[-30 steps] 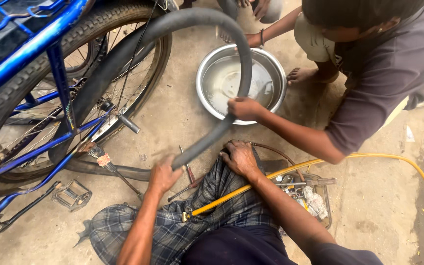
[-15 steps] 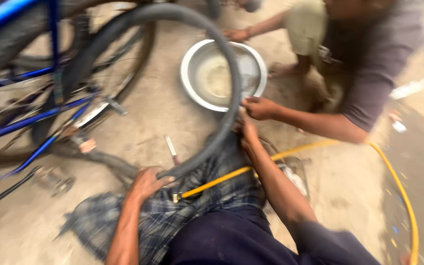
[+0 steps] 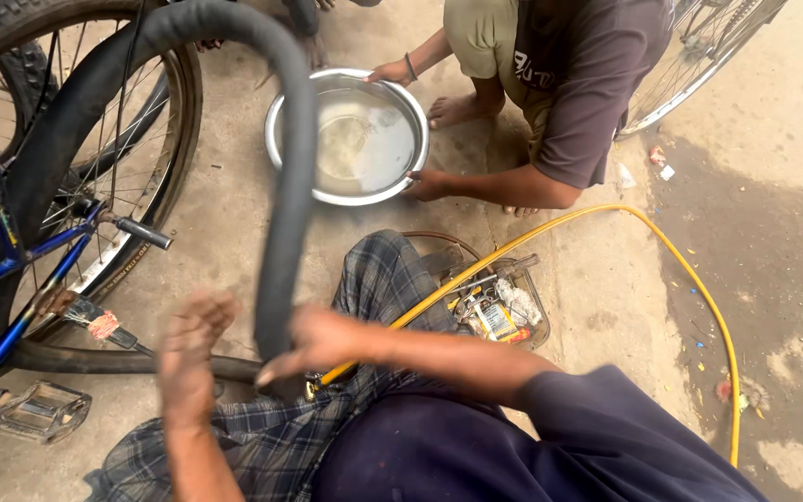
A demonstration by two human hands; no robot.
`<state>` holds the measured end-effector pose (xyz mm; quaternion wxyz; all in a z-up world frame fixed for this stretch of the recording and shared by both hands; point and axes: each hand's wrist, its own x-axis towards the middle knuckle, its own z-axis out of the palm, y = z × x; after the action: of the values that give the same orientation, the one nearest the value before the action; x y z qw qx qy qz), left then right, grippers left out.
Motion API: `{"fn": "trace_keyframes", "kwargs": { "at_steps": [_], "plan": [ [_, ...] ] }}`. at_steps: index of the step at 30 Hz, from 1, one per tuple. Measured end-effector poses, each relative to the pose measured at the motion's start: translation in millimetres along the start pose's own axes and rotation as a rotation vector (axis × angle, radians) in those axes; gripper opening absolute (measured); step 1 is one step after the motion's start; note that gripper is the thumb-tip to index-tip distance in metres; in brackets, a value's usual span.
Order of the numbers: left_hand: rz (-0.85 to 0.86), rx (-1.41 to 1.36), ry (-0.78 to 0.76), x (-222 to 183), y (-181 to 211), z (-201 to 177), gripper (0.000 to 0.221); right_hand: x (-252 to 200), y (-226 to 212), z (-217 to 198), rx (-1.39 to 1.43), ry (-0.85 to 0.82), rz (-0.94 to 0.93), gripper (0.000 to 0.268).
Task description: The person repairs a bicycle inner tube by locating a leak in a basin of water, applying a patch, and checking the valve before reassembling it near the wheel.
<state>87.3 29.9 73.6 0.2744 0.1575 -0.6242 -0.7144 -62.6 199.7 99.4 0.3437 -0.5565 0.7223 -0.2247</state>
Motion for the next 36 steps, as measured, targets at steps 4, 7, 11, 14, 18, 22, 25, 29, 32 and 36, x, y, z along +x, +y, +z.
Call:
{"fn": "trace_keyframes", "kwargs": {
  "at_steps": [4,7,11,14,18,22,25,29,32,36],
  "plan": [
    [0.042,0.215,-0.068,6,92,34,0.114,22,-30,80,-0.167,0.226,-0.436,0.071],
    [-0.106,0.525,0.002,31,137,53,0.116,35,-36,115,-0.363,0.014,-0.585,0.065],
    [-0.297,1.003,-0.059,52,171,67,0.116,29,-51,137,-0.309,0.026,-0.551,0.081],
    [-0.436,1.159,0.027,51,169,59,0.108,31,-42,107,-0.218,-0.202,-0.499,0.095],
    [-0.226,0.935,0.179,45,158,-16,0.088,14,17,63,-0.040,-0.298,-0.494,0.094],
    [-0.325,0.799,0.232,58,105,-75,0.069,-7,83,52,-0.270,-0.245,-0.161,0.066],
    [-0.340,1.140,0.136,77,51,-89,0.078,-22,106,71,-0.378,-0.215,-0.171,0.054],
    [-0.511,1.078,0.008,89,-36,-71,0.083,-20,113,94,-0.488,-0.117,-0.144,0.050],
    [-0.465,1.130,-0.064,77,-103,-57,0.094,-10,119,108,-0.474,-0.200,-0.103,0.052],
    [-0.553,1.200,0.003,46,-159,-32,0.096,7,141,128,-0.411,-0.173,-0.180,0.047]
  ]
}}
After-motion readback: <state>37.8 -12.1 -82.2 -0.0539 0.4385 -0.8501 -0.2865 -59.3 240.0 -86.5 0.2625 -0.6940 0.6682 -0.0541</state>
